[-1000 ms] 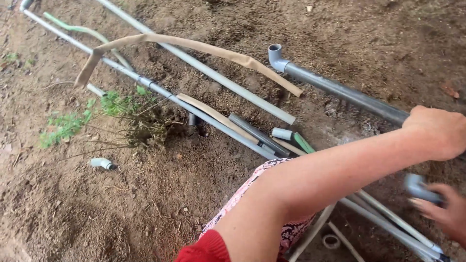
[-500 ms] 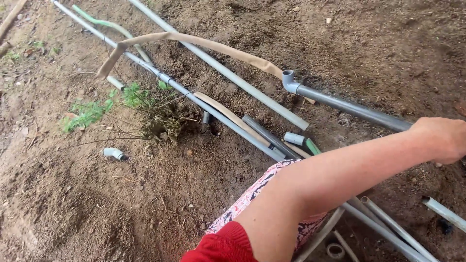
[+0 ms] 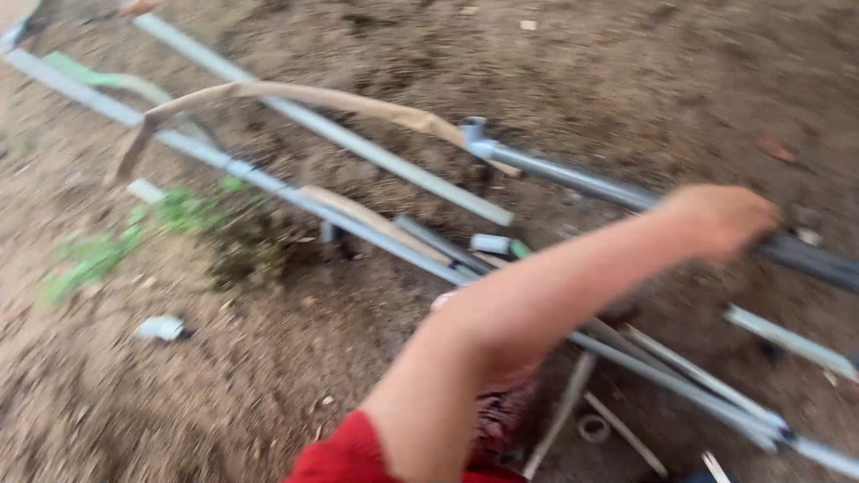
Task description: The person uses a hacksaw to cut a black pipe while kneeling on the ground. After cutting, the person picks up a pipe elbow and connects it to the cut pipe, then attaches another pipe segment to the elbow.
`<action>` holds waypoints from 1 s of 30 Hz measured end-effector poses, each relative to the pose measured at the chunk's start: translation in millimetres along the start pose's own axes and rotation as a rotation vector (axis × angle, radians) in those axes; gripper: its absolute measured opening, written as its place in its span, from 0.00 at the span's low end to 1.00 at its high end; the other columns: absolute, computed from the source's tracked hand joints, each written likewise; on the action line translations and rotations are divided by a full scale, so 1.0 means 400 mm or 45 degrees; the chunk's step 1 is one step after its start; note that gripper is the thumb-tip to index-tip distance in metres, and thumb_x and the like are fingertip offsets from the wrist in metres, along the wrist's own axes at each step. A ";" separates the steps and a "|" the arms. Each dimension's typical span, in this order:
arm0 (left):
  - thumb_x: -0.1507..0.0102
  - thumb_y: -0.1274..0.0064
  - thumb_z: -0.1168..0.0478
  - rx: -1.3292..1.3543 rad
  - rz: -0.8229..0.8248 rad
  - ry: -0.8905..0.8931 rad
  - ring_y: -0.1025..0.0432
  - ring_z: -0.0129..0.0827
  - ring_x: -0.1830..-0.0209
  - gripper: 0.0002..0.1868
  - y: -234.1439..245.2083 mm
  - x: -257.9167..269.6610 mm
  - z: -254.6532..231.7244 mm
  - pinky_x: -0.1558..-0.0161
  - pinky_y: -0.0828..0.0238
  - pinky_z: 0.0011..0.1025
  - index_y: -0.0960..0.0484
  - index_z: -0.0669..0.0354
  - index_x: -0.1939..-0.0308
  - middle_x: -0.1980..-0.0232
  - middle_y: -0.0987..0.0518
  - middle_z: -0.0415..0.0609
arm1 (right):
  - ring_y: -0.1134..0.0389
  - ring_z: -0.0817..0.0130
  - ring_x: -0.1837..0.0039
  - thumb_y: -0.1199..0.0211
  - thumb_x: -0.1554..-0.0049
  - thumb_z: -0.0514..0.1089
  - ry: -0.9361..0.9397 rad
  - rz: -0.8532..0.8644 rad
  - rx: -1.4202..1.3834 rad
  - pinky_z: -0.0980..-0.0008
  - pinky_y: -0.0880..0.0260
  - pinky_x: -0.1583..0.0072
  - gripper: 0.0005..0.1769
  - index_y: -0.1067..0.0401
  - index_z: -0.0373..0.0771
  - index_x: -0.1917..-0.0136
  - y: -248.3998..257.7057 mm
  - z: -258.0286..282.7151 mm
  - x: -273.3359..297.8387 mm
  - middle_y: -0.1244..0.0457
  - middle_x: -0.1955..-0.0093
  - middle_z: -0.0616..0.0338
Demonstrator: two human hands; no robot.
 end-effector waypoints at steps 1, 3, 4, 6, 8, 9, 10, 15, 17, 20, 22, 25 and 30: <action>0.53 0.47 0.58 -0.105 -0.170 -0.157 0.23 0.38 0.57 0.12 0.001 0.016 0.009 0.63 0.25 0.37 0.22 0.44 0.64 0.59 0.19 0.38 | 0.34 0.66 0.48 0.56 0.25 0.55 -0.002 -0.076 -0.048 0.60 0.33 0.40 0.09 0.40 0.53 0.41 -0.006 0.047 0.073 0.38 0.54 0.58; 0.50 0.49 0.56 -0.154 -0.318 -0.467 0.26 0.41 0.56 0.12 -0.004 0.061 -0.002 0.58 0.27 0.39 0.20 0.46 0.63 0.61 0.21 0.42 | 0.34 0.66 0.48 0.57 0.24 0.55 0.003 -0.311 -0.099 0.60 0.33 0.40 0.09 0.40 0.53 0.41 -0.081 0.283 0.211 0.38 0.54 0.59; 0.51 0.49 0.56 -0.188 -0.230 -0.405 0.28 0.46 0.55 0.15 0.003 0.080 0.008 0.57 0.29 0.41 0.21 0.49 0.60 0.58 0.22 0.47 | 0.36 0.66 0.60 0.52 0.32 0.49 -0.015 -0.483 -0.225 0.64 0.32 0.53 0.08 0.36 0.52 0.41 -0.190 0.438 0.286 0.37 0.57 0.56; 0.52 0.48 0.57 -0.216 -0.118 -0.433 0.29 0.50 0.53 0.18 0.033 0.097 -0.003 0.56 0.31 0.44 0.23 0.53 0.58 0.56 0.22 0.52 | 0.38 0.66 0.72 0.47 0.41 0.43 -0.018 -0.747 -0.365 0.67 0.31 0.67 0.14 0.33 0.49 0.41 -0.314 0.584 0.415 0.36 0.59 0.53; 0.56 0.33 0.45 -0.284 0.052 -0.192 0.28 0.51 0.56 0.26 0.047 0.116 0.051 0.56 0.33 0.41 0.23 0.56 0.64 0.58 0.22 0.54 | 0.37 0.59 0.71 0.46 0.45 0.40 0.083 -0.600 -0.678 0.61 0.31 0.66 0.12 0.30 0.41 0.46 -0.346 0.611 0.402 0.36 0.62 0.45; 0.56 0.33 0.45 -0.275 0.079 -0.248 0.28 0.51 0.56 0.26 0.052 0.129 -0.013 0.56 0.33 0.41 0.23 0.56 0.64 0.58 0.22 0.54 | 0.37 0.59 0.71 0.46 0.45 0.40 0.082 -0.663 -0.686 0.61 0.31 0.66 0.12 0.30 0.41 0.46 -0.347 0.638 0.445 0.36 0.62 0.45; 0.53 0.36 0.46 -0.358 0.180 -0.085 0.28 0.45 0.53 0.26 0.078 0.153 -0.029 0.53 0.30 0.37 0.24 0.56 0.58 0.56 0.23 0.52 | 0.34 0.62 0.68 0.48 0.42 0.42 0.011 -0.658 -0.676 0.61 0.26 0.62 0.12 0.33 0.43 0.44 -0.372 0.671 0.458 0.36 0.60 0.49; 0.48 0.38 0.51 -0.387 0.316 0.122 0.26 0.42 0.51 0.27 0.082 0.179 -0.045 0.49 0.27 0.34 0.25 0.58 0.49 0.53 0.23 0.51 | 0.31 0.65 0.62 0.47 0.44 0.36 0.010 -0.508 -0.625 0.61 0.22 0.53 0.17 0.41 0.40 0.41 -0.421 0.716 0.469 0.39 0.53 0.52; 0.51 0.37 0.44 -0.414 0.311 0.121 0.26 0.43 0.52 0.28 0.054 0.165 -0.030 0.52 0.26 0.37 0.23 0.54 0.53 0.55 0.22 0.49 | 0.31 0.61 0.59 0.48 0.45 0.31 0.044 -0.421 -0.511 0.58 0.24 0.50 0.20 0.44 0.37 0.40 -0.444 0.736 0.477 0.42 0.50 0.47; 0.52 0.37 0.44 -0.464 0.286 0.105 0.25 0.41 0.53 0.26 0.043 0.163 -0.031 0.53 0.25 0.35 0.22 0.50 0.55 0.57 0.21 0.48 | 0.31 0.58 0.58 0.47 0.46 0.30 0.108 -0.412 -0.444 0.56 0.23 0.51 0.20 0.45 0.35 0.41 -0.452 0.741 0.487 0.44 0.51 0.45; 0.50 0.38 0.44 -0.487 0.299 0.066 0.25 0.40 0.53 0.25 0.048 0.170 -0.053 0.53 0.25 0.33 0.23 0.51 0.56 0.56 0.21 0.48 | 0.31 0.58 0.58 0.47 0.46 0.29 0.141 -0.419 -0.414 0.57 0.23 0.51 0.19 0.46 0.35 0.42 -0.458 0.744 0.493 0.45 0.51 0.44; 0.48 0.39 0.45 -0.470 0.323 0.049 0.25 0.40 0.54 0.23 0.073 0.195 -0.104 0.55 0.25 0.32 0.23 0.53 0.57 0.58 0.21 0.49 | 0.31 0.61 0.58 0.47 0.45 0.30 0.234 -0.412 -0.311 0.60 0.23 0.51 0.18 0.47 0.34 0.43 -0.465 0.756 0.503 0.45 0.52 0.45; 0.44 0.43 0.47 -0.372 0.472 0.084 0.26 0.45 0.51 0.26 0.083 0.213 -0.136 0.52 0.26 0.35 0.25 0.58 0.48 0.54 0.21 0.56 | 0.31 0.61 0.60 0.47 0.44 0.31 0.387 -0.369 -0.073 0.62 0.24 0.53 0.17 0.46 0.31 0.42 -0.464 0.757 0.501 0.43 0.58 0.45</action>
Point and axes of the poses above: each hand's wrist, its own x-axis away from the middle knuckle, its own y-axis out of the back of the hand, z = x × y, the point moved 6 cm from there along -x, towards the middle knuckle
